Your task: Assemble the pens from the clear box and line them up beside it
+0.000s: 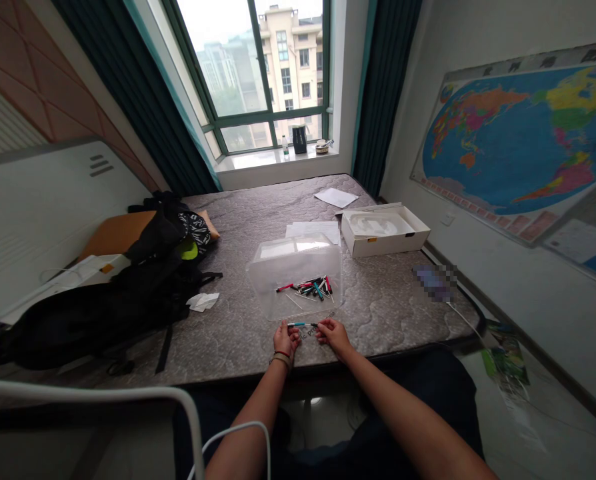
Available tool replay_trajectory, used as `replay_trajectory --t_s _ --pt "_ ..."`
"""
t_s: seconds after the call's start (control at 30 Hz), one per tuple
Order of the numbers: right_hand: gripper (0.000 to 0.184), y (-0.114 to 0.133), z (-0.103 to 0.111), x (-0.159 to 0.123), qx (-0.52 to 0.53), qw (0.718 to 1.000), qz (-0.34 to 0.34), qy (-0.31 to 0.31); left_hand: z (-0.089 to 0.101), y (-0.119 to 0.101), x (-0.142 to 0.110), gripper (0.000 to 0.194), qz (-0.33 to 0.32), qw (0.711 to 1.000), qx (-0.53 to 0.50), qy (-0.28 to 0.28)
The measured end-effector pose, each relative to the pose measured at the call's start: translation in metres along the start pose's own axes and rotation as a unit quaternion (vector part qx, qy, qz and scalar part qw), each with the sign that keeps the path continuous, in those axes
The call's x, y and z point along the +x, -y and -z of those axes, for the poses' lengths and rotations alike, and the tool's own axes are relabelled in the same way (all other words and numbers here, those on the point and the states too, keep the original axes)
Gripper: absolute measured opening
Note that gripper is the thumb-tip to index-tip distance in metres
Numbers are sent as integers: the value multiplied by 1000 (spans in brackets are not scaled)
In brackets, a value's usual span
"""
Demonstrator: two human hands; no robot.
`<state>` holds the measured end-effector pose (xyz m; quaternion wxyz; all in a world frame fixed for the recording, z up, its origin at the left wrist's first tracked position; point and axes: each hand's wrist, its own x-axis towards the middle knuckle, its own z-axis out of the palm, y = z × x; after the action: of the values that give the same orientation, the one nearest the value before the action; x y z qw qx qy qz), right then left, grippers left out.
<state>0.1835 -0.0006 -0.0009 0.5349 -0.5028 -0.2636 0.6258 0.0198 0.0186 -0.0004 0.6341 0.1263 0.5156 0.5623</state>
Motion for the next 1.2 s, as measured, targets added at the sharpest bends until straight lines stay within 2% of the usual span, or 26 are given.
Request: replay_trajectory --t_s 0.17,0.37,0.67,0.93,1.2 --pt "35 9 1 -3 46 998 -29 -14 1 -4 0 26 4 999 -35 -22" --pt "34 10 3 -2 109 992 -30 -55 3 -4 0 22 9 997 -66 -35" --pt "32 11 7 0 149 986 -46 -56 4 -4 1 20 11 996 -80 -31" --pt "30 17 9 -5 126 990 -47 -32 4 -4 2 21 15 996 -79 -30" --pt "34 20 11 -9 100 993 -54 19 5 -5 0 19 14 997 -76 -14"
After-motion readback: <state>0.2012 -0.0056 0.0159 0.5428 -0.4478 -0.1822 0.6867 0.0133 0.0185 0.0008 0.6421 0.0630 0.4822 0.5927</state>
